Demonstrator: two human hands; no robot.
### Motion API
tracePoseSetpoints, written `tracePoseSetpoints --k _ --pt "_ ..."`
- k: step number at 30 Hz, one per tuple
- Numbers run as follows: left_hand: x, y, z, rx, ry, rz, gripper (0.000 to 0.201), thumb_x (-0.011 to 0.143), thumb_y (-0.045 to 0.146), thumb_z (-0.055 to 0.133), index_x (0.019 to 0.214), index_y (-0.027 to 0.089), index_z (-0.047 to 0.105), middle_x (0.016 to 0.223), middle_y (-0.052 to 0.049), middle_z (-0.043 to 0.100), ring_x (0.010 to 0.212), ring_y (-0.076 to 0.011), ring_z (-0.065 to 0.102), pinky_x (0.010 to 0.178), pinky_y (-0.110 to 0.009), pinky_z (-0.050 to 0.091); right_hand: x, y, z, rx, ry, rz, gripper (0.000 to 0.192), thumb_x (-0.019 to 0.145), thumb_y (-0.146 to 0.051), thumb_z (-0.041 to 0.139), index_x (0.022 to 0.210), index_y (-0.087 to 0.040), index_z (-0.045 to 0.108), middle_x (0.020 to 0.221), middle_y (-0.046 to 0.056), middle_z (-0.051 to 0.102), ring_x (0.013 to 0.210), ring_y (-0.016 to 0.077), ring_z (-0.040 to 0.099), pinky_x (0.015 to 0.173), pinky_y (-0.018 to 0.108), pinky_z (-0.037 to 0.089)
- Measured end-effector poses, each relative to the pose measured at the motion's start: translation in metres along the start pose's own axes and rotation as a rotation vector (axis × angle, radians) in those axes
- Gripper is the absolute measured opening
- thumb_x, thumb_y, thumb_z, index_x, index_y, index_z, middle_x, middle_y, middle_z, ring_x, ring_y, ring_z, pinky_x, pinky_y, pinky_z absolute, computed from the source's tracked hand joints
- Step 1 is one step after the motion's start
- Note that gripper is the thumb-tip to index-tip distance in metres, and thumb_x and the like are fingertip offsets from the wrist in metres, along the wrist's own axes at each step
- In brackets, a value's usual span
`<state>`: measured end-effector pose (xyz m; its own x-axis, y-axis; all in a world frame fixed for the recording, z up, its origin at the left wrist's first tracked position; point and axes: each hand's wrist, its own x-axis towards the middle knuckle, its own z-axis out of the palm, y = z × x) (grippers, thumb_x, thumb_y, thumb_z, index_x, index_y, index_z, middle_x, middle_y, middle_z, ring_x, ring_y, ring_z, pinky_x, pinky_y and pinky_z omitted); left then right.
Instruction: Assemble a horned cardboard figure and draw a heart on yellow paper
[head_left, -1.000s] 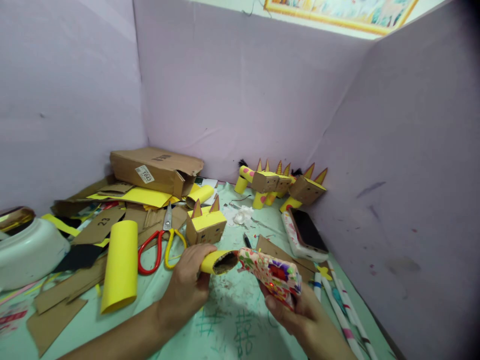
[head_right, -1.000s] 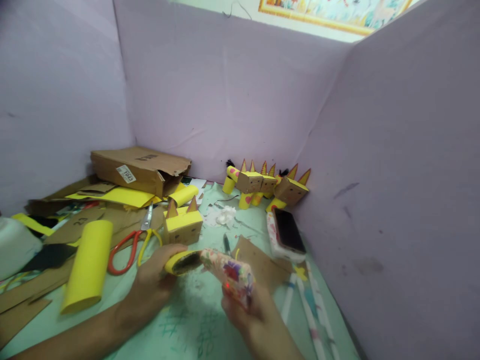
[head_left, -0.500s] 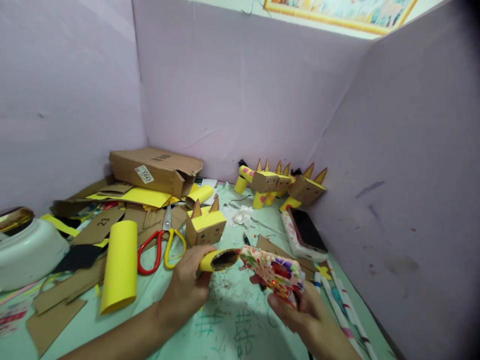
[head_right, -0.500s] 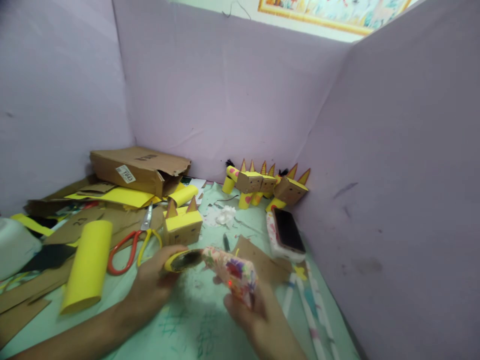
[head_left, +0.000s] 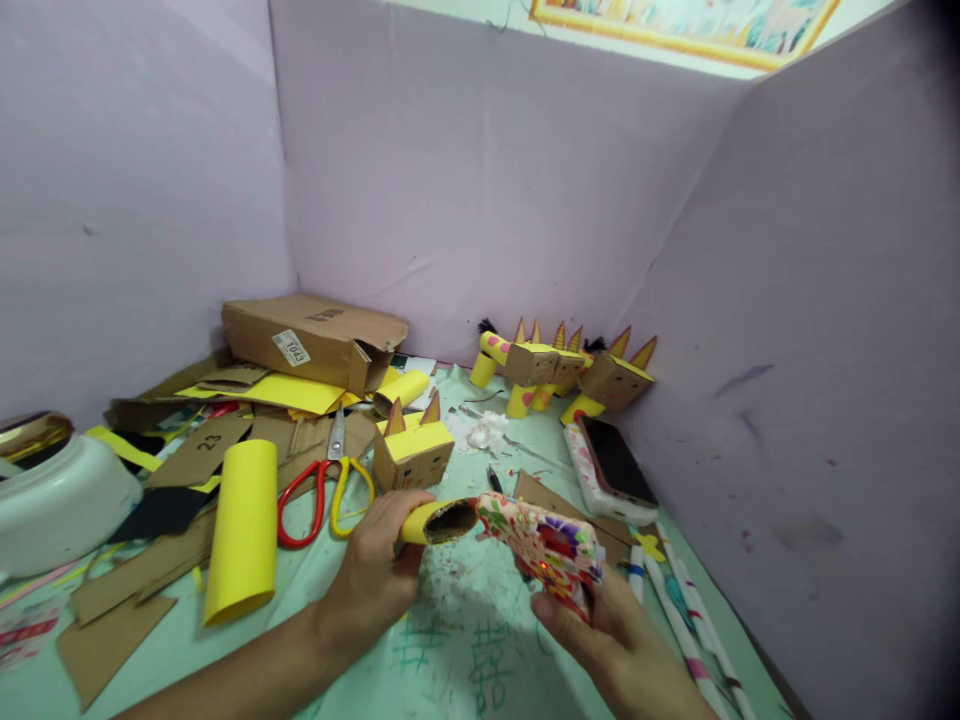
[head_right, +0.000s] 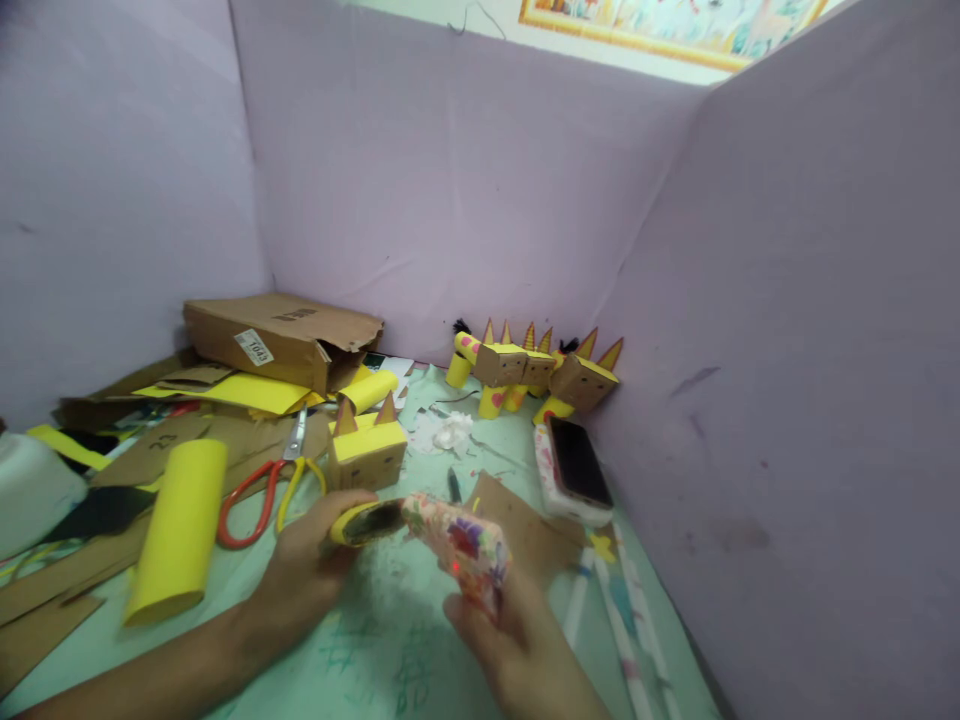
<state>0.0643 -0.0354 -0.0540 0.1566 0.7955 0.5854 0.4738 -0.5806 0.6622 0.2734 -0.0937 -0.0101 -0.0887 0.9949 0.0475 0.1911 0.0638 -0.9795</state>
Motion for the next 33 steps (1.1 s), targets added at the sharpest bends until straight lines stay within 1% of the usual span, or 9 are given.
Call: tracePoseSetpoints --k 5,8,12,16,20,25,28,31,33 --pt "0.0011 0.0003 0.0 0.008 0.021 0.018 0.027 0.073 0.01 0.049 0.096 0.018 0.059 0.092 -0.008 0.068 0.085 -0.0219 0.064 0.075 -0.035 0.052 0.0017 0.0004 -0.0025 -0.007 -0.073 0.001 0.047 0.079 -0.04 0.058 0.121 -0.022 0.054 0.125 0.011 0.056 0.119 0.0294 0.046 0.102 0.048 0.028" --pt "0.0009 0.0004 -0.0002 0.013 0.021 0.021 0.027 0.073 0.01 0.05 0.097 0.018 0.058 0.092 -0.008 0.068 0.085 -0.0217 0.064 0.074 -0.034 0.052 0.0029 0.0004 -0.0043 -0.031 -0.098 0.002 0.045 0.08 -0.039 0.057 0.121 -0.021 0.054 0.125 0.011 0.056 0.116 0.0302 0.048 0.101 0.05 0.03" --pt "-0.0002 0.0006 -0.0005 0.016 0.023 0.029 0.027 0.073 0.008 0.048 0.097 0.017 0.058 0.093 -0.008 0.068 0.086 -0.0211 0.064 0.075 -0.034 0.051 0.0022 0.0007 -0.0025 -0.008 -0.064 0.011 0.044 0.077 -0.039 0.06 0.117 -0.021 0.057 0.122 0.011 0.058 0.114 0.0295 0.05 0.1 0.047 0.032" --pt "0.0002 0.0014 -0.0011 0.016 0.014 0.014 0.026 0.073 0.009 0.048 0.096 0.017 0.058 0.092 -0.009 0.068 0.084 -0.0215 0.064 0.074 -0.034 0.052 -0.0001 0.0011 0.0015 0.015 0.009 0.048 0.042 0.074 -0.042 0.061 0.111 -0.02 0.06 0.109 0.01 0.065 0.1 0.0285 0.058 0.092 0.044 0.04" --pt "0.0013 0.0017 -0.0012 0.008 0.034 0.025 0.027 0.072 0.009 0.048 0.096 0.018 0.059 0.091 -0.008 0.068 0.084 -0.0215 0.064 0.074 -0.034 0.052 -0.0004 0.0003 0.0029 -0.024 0.038 0.025 0.038 0.073 -0.043 0.062 0.103 -0.02 0.063 0.1 0.009 0.067 0.098 0.0284 0.058 0.089 0.041 0.043" --pt "0.0008 0.0012 -0.001 0.013 0.026 0.03 0.026 0.073 0.01 0.049 0.095 0.018 0.059 0.092 -0.009 0.069 0.084 -0.0219 0.064 0.074 -0.035 0.052 0.0003 -0.0006 0.003 -0.042 0.062 0.027 0.036 0.072 -0.044 0.062 0.096 -0.018 0.065 0.087 0.008 0.068 0.089 0.0281 0.059 0.082 0.04 0.046" --pt "0.0002 0.0005 -0.0005 0.024 0.009 0.024 0.027 0.073 0.008 0.048 0.096 0.018 0.058 0.092 -0.008 0.068 0.085 -0.0213 0.064 0.074 -0.034 0.052 0.0001 -0.001 0.003 -0.03 0.049 0.036 0.036 0.072 -0.044 0.061 0.097 -0.018 0.065 0.084 0.007 0.067 0.087 0.0275 0.059 0.08 0.039 0.046" --pt "0.0003 -0.0002 0.0003 0.034 0.008 0.026 0.029 0.072 0.007 0.047 0.096 0.018 0.058 0.093 -0.008 0.068 0.086 -0.0216 0.063 0.075 -0.035 0.051 -0.0006 -0.001 0.0031 -0.003 -0.004 0.021 0.033 0.074 -0.043 0.06 0.097 -0.019 0.064 0.083 0.007 0.066 0.079 0.0247 0.059 0.077 0.038 0.047" --pt "0.0006 -0.0003 0.0007 0.038 0.002 0.034 0.03 0.071 0.006 0.046 0.096 0.017 0.058 0.093 -0.009 0.068 0.086 -0.0219 0.063 0.076 -0.036 0.051 -0.0015 -0.0006 0.0037 0.014 -0.011 0.026 0.03 0.075 -0.041 0.06 0.095 -0.019 0.064 0.084 0.006 0.065 0.078 0.0237 0.059 0.079 0.038 0.046"
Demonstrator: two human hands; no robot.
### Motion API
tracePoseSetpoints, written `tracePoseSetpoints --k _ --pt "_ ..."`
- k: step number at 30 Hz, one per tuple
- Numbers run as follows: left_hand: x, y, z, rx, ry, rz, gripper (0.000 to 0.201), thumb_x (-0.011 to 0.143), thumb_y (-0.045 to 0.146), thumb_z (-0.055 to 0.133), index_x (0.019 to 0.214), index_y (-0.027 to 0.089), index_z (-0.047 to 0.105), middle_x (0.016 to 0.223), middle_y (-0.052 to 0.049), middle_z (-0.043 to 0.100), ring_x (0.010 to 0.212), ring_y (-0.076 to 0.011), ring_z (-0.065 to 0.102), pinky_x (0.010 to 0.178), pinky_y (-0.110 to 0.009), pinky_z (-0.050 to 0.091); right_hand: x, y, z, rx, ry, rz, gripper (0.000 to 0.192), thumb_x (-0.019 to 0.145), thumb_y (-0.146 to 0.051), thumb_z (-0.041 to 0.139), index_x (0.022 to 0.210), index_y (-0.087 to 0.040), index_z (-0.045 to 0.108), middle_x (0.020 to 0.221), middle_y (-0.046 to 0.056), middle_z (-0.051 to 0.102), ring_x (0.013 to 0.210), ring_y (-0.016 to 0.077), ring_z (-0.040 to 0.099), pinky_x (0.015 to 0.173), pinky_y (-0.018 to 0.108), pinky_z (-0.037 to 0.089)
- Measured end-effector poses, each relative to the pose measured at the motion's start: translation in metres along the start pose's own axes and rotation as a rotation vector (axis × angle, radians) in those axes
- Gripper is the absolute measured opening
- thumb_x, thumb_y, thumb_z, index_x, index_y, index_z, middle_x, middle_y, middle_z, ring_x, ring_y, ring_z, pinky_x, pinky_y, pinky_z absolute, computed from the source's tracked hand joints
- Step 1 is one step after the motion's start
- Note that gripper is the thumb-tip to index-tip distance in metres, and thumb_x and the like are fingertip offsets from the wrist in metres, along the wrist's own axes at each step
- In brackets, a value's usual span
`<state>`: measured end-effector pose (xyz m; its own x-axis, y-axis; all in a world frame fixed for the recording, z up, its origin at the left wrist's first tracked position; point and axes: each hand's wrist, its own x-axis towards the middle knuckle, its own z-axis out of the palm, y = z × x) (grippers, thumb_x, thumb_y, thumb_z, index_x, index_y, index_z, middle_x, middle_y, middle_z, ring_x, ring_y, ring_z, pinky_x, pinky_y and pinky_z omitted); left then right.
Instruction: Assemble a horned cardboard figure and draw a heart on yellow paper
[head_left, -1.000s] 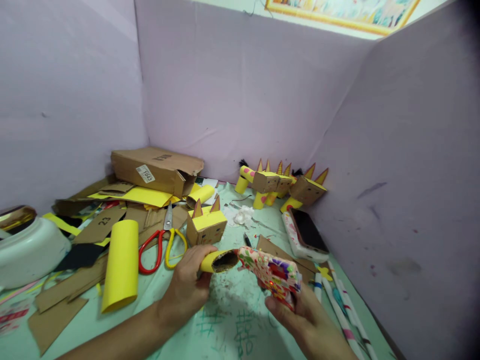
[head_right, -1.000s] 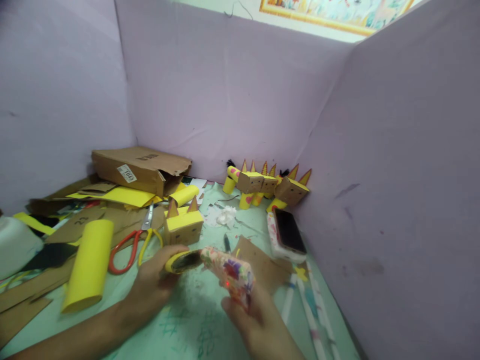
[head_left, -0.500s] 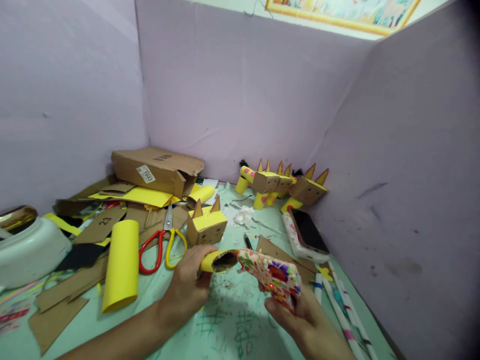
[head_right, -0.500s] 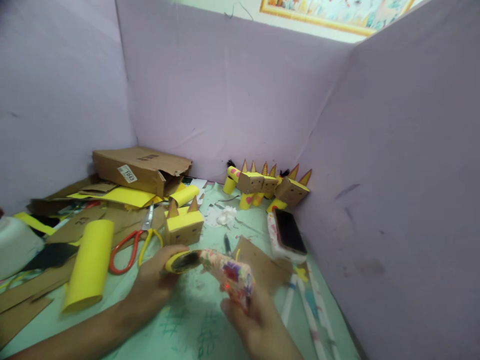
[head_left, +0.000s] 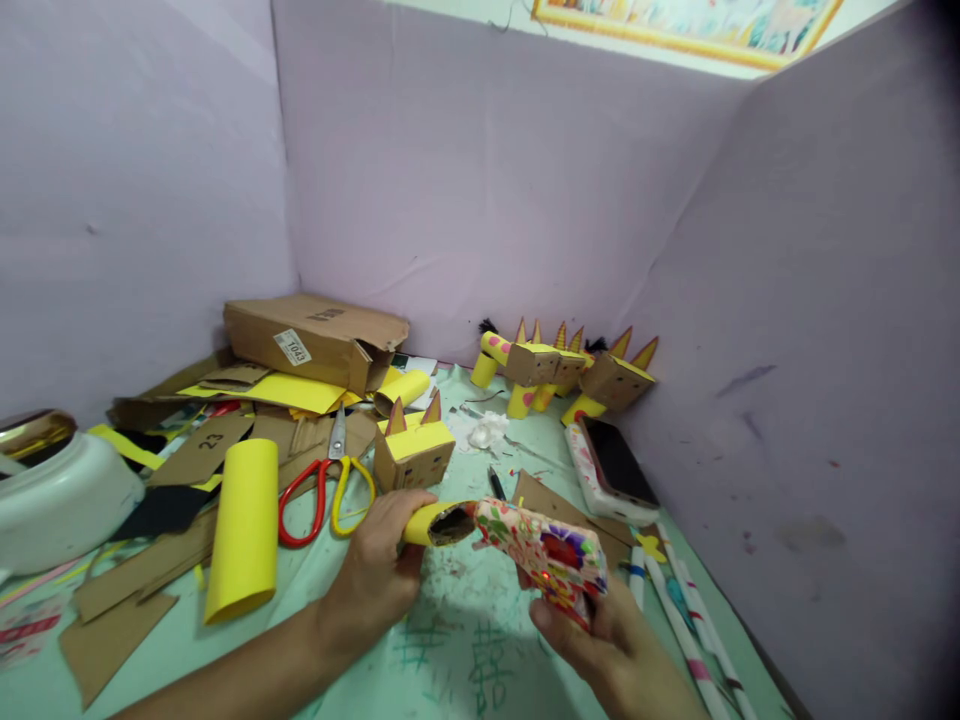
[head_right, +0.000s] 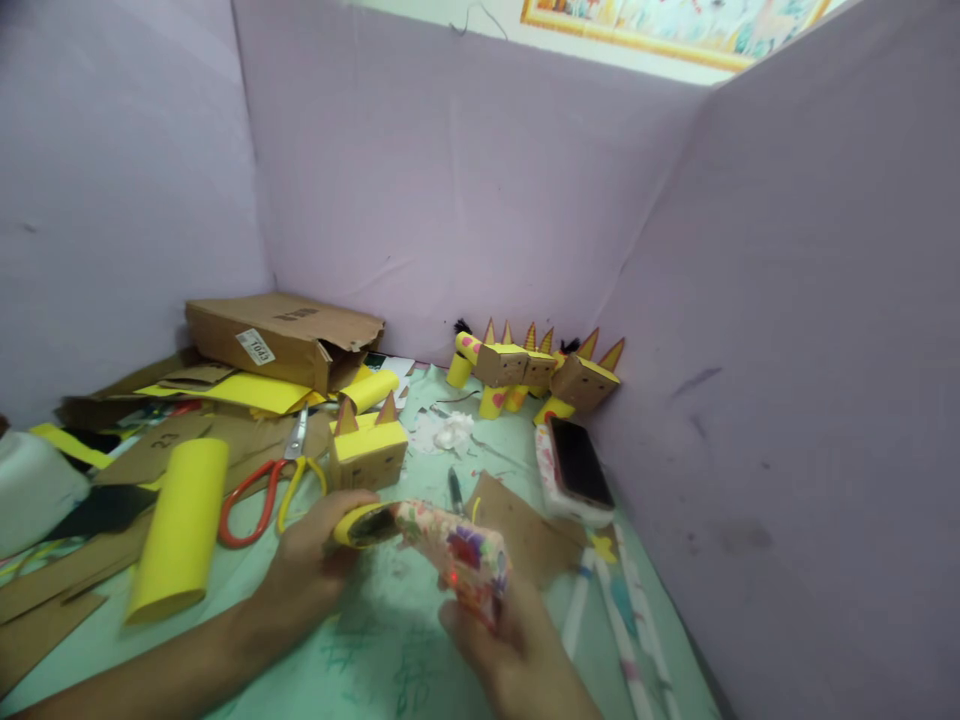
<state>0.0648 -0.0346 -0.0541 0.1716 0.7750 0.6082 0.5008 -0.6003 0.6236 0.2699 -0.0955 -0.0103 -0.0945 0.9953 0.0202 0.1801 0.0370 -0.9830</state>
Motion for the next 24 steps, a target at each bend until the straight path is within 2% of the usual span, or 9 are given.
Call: tracePoseSetpoints --k 5,10,21,24 --pt "0.0 0.001 -0.001 0.029 -0.005 0.026 0.028 0.071 0.006 0.047 0.095 0.016 0.059 0.093 -0.01 0.067 0.088 -0.0226 0.063 0.077 -0.037 0.051 -0.002 0.003 0.003 0.056 0.049 0.042 0.036 0.072 -0.039 0.064 0.103 -0.021 0.061 0.098 0.007 0.065 0.093 0.0258 0.058 0.087 0.039 0.042" --pt "0.0 0.0 0.0 0.044 0.005 0.051 0.025 0.075 0.009 0.047 0.097 0.015 0.057 0.093 -0.01 0.067 0.088 -0.0222 0.062 0.077 -0.037 0.051 -0.004 0.008 0.003 0.023 0.058 0.085 0.034 0.071 -0.041 0.064 0.097 -0.019 0.061 0.09 0.007 0.066 0.091 0.0278 0.058 0.084 0.041 0.043" --pt "-0.001 -0.001 0.0 0.053 -0.014 0.092 0.032 0.07 0.004 0.049 0.1 0.015 0.054 0.096 -0.01 0.064 0.092 -0.0227 0.058 0.081 -0.039 0.048 -0.006 0.017 0.001 0.045 -0.014 0.11 0.045 0.071 -0.042 0.065 0.11 -0.021 0.056 0.105 0.008 0.064 0.101 0.0288 0.056 0.094 0.043 0.037" --pt "-0.002 -0.003 0.002 0.051 -0.011 0.089 0.032 0.07 0.004 0.049 0.1 0.015 0.055 0.096 -0.01 0.064 0.092 -0.0227 0.059 0.081 -0.039 0.047 -0.006 0.013 0.004 0.076 0.013 0.104 0.044 0.07 -0.042 0.066 0.108 -0.022 0.057 0.105 0.008 0.064 0.099 0.0285 0.056 0.093 0.042 0.037"
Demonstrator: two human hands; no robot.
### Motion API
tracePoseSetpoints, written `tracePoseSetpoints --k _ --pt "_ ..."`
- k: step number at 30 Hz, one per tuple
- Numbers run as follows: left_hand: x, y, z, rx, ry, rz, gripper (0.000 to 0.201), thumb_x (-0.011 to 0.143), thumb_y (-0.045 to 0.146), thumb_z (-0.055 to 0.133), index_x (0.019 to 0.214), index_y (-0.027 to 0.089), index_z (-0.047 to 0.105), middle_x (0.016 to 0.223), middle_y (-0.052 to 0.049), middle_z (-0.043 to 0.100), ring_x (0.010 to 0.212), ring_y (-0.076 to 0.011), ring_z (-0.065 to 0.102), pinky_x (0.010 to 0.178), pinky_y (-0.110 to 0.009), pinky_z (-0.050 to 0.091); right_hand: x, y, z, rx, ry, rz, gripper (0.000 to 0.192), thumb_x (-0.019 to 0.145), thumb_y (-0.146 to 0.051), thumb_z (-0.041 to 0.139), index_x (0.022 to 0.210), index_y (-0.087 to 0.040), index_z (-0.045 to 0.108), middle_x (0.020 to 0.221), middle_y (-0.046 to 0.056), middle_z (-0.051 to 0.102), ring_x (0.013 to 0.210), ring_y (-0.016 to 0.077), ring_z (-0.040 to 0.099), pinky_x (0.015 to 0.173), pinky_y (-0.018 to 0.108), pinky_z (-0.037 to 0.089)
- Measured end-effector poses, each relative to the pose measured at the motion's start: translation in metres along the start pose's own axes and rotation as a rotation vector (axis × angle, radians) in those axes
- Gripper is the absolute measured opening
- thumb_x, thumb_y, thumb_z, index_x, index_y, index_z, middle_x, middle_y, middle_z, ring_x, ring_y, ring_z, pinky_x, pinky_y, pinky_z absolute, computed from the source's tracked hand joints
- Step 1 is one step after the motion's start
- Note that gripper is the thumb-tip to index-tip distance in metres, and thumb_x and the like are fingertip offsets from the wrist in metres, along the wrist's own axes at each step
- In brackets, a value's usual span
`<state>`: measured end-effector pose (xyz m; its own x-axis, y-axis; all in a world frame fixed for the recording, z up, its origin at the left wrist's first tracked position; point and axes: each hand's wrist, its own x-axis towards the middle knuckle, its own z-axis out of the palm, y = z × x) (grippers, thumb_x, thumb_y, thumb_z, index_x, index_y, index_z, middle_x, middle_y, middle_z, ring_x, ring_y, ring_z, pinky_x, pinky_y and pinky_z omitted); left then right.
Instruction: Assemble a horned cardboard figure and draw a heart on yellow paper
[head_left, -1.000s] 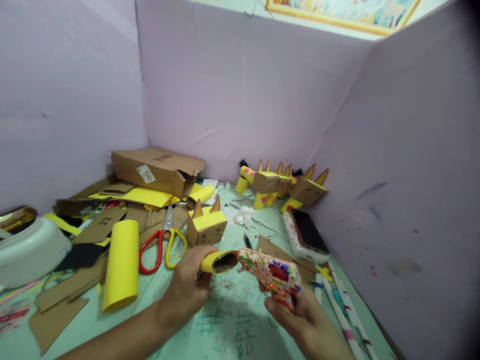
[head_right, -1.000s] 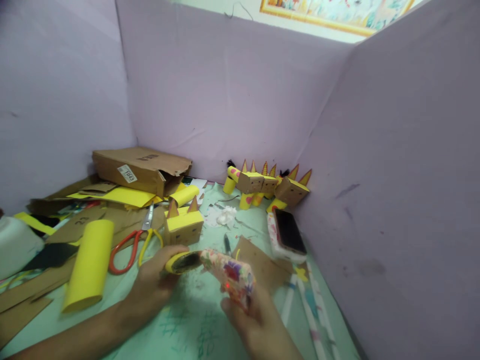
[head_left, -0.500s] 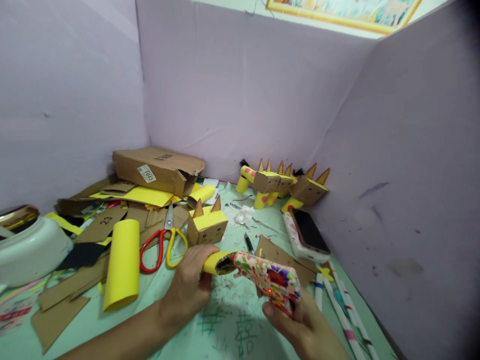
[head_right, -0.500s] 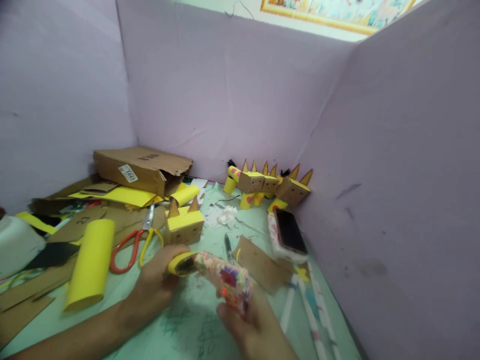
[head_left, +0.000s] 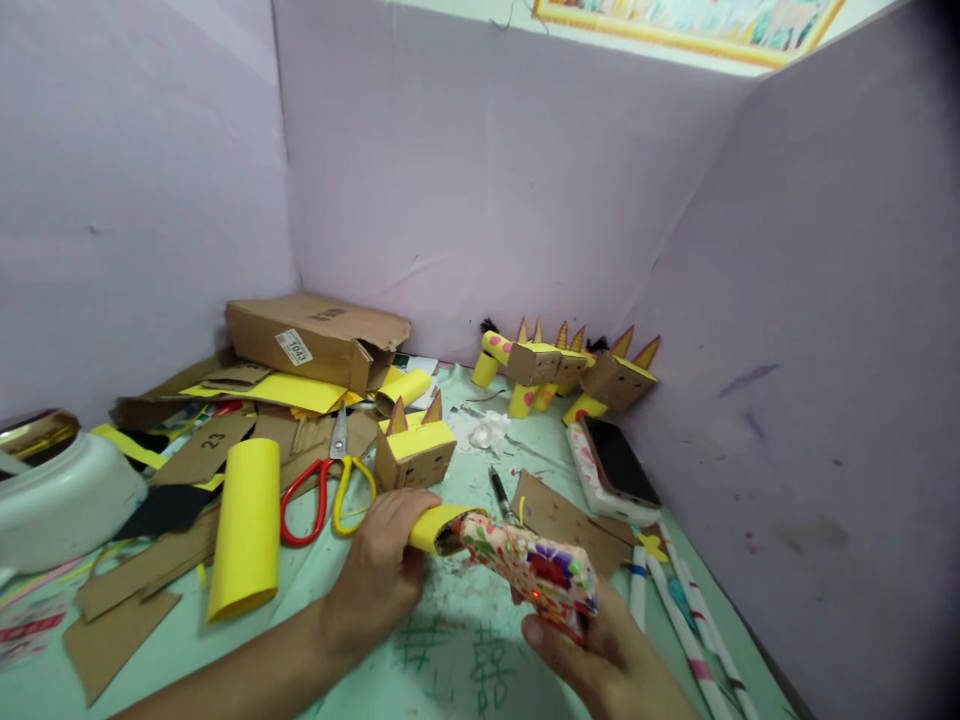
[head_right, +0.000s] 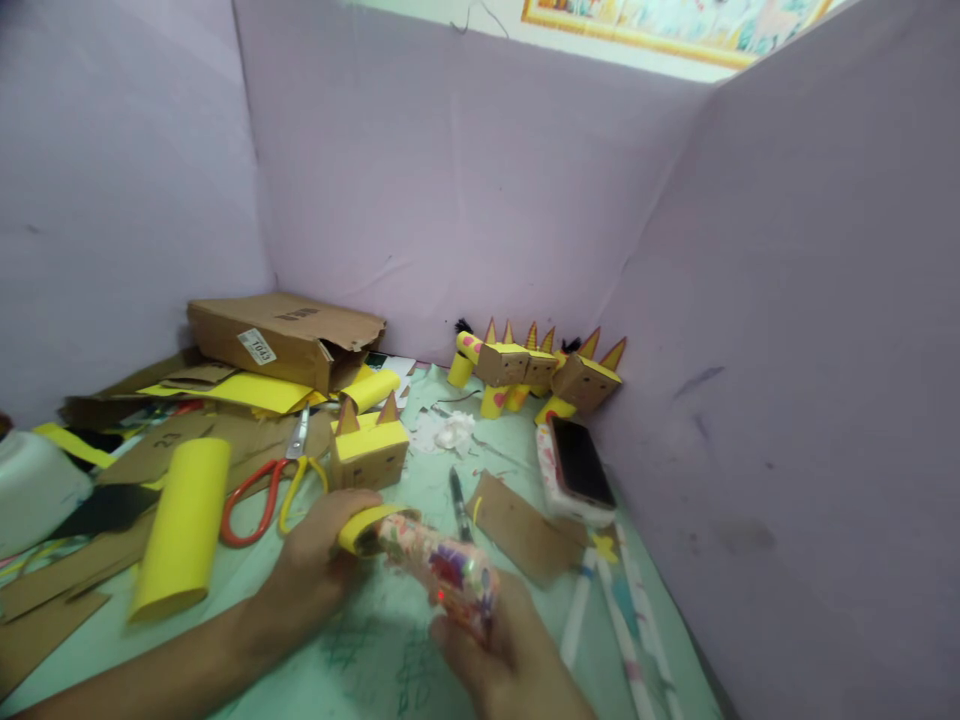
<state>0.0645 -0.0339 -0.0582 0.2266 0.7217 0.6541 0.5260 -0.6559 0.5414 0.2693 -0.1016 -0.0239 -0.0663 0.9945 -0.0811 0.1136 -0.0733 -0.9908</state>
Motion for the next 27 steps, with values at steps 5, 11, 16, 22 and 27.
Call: tracePoseSetpoints --k 5,11,16,22,27 --pt "0.0 -0.001 0.001 -0.059 -0.026 -0.144 0.031 0.072 0.005 0.046 0.099 0.016 0.056 0.097 -0.01 0.066 0.091 -0.0219 0.061 0.08 -0.038 0.049 0.004 -0.01 -0.01 -0.054 0.029 -0.111 0.038 0.07 -0.046 0.063 0.095 -0.018 0.063 0.079 0.005 0.062 0.069 0.0203 0.056 0.067 0.032 0.047" --pt "0.004 0.0 -0.003 -0.035 0.027 -0.127 0.026 0.074 0.008 0.048 0.098 0.016 0.057 0.095 -0.008 0.067 0.089 -0.0208 0.062 0.078 -0.034 0.05 0.01 -0.011 -0.028 -0.109 0.051 -0.138 0.025 0.07 -0.043 0.064 0.08 -0.019 0.065 0.071 0.004 0.062 0.07 0.0213 0.057 0.065 0.031 0.047" --pt "0.004 0.001 -0.004 -0.019 0.05 -0.097 0.025 0.076 0.009 0.048 0.097 0.015 0.057 0.093 -0.008 0.067 0.087 -0.0197 0.063 0.076 -0.032 0.05 0.01 -0.012 -0.03 -0.154 -0.054 -0.097 0.039 0.073 -0.039 0.062 0.108 -0.021 0.062 0.096 0.008 0.068 0.096 0.0281 0.058 0.091 0.042 0.04" --pt "0.005 0.003 -0.004 0.006 0.051 -0.057 0.024 0.075 0.01 0.049 0.097 0.015 0.057 0.092 -0.009 0.068 0.087 -0.0208 0.063 0.076 -0.033 0.051 0.012 -0.013 -0.027 -0.17 -0.177 -0.131 0.045 0.079 -0.037 0.057 0.121 -0.021 0.054 0.122 0.01 0.058 0.115 0.0288 0.049 0.101 0.045 0.03" --pt "0.004 0.001 -0.004 0.005 0.051 -0.046 0.024 0.076 0.009 0.048 0.098 0.015 0.057 0.093 -0.01 0.067 0.087 -0.0203 0.063 0.077 -0.033 0.051 0.012 -0.001 -0.031 -0.221 -0.083 -0.078 0.041 0.076 -0.036 0.061 0.113 -0.019 0.059 0.102 0.01 0.067 0.096 0.0293 0.059 0.091 0.045 0.041"
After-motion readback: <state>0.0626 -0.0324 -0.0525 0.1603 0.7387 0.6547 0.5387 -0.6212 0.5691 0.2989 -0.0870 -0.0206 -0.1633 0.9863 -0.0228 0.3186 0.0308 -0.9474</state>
